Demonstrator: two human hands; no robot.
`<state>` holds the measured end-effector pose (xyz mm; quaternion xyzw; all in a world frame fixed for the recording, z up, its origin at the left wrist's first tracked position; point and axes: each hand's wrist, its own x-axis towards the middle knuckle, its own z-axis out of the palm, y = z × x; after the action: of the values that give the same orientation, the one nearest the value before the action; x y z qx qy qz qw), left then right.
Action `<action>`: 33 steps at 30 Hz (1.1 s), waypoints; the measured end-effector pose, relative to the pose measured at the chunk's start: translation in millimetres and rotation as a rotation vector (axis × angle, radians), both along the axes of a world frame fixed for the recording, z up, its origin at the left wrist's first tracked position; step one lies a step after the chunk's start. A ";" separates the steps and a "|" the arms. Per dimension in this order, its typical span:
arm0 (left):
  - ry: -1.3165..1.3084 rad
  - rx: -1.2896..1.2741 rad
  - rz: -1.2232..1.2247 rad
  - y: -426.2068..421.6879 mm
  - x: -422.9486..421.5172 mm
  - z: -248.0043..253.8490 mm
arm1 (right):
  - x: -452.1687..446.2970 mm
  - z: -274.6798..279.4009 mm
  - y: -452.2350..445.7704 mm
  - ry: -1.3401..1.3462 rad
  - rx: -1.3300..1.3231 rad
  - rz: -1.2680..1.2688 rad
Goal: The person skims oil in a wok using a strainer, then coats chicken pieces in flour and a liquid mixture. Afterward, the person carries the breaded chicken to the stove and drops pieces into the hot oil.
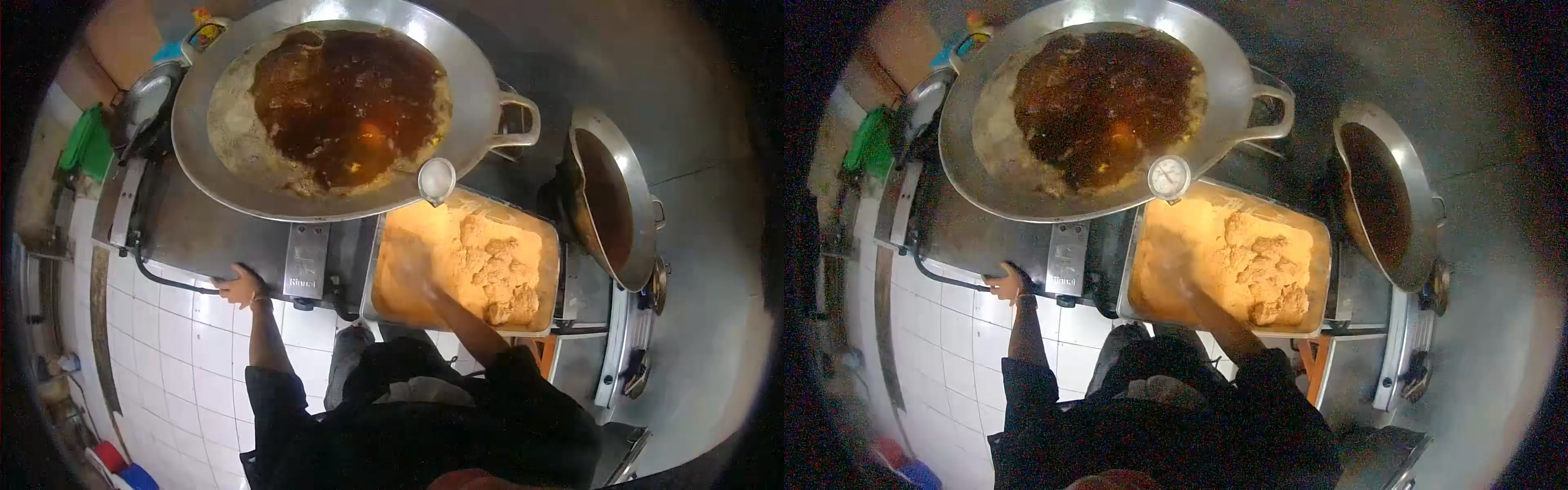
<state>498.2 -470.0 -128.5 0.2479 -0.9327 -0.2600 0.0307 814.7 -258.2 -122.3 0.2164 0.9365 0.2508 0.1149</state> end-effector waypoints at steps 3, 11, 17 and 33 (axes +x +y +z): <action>0.005 -0.030 0.019 0.4 -1.5 -2.9 | 25.4 10.8 -4.6 -0.009 -0.022 -0.014; 0.033 -0.064 0.018 0.7 -4.0 -12.1 | 54.3 44.3 49.9 -0.239 0.630 -0.097; 0.003 0.023 0.019 0.8 -1.4 -0.9 | 71.7 19.7 89.7 -0.111 0.325 0.169; 0.033 0.027 0.016 -2.1 -4.6 -11.8 | 45.1 35.4 58.0 0.389 -1.161 -0.272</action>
<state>493.6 -472.1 -140.2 0.2517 -0.9264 -0.2766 0.0447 859.8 -200.1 -86.9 0.2775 0.8880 -0.3595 0.0722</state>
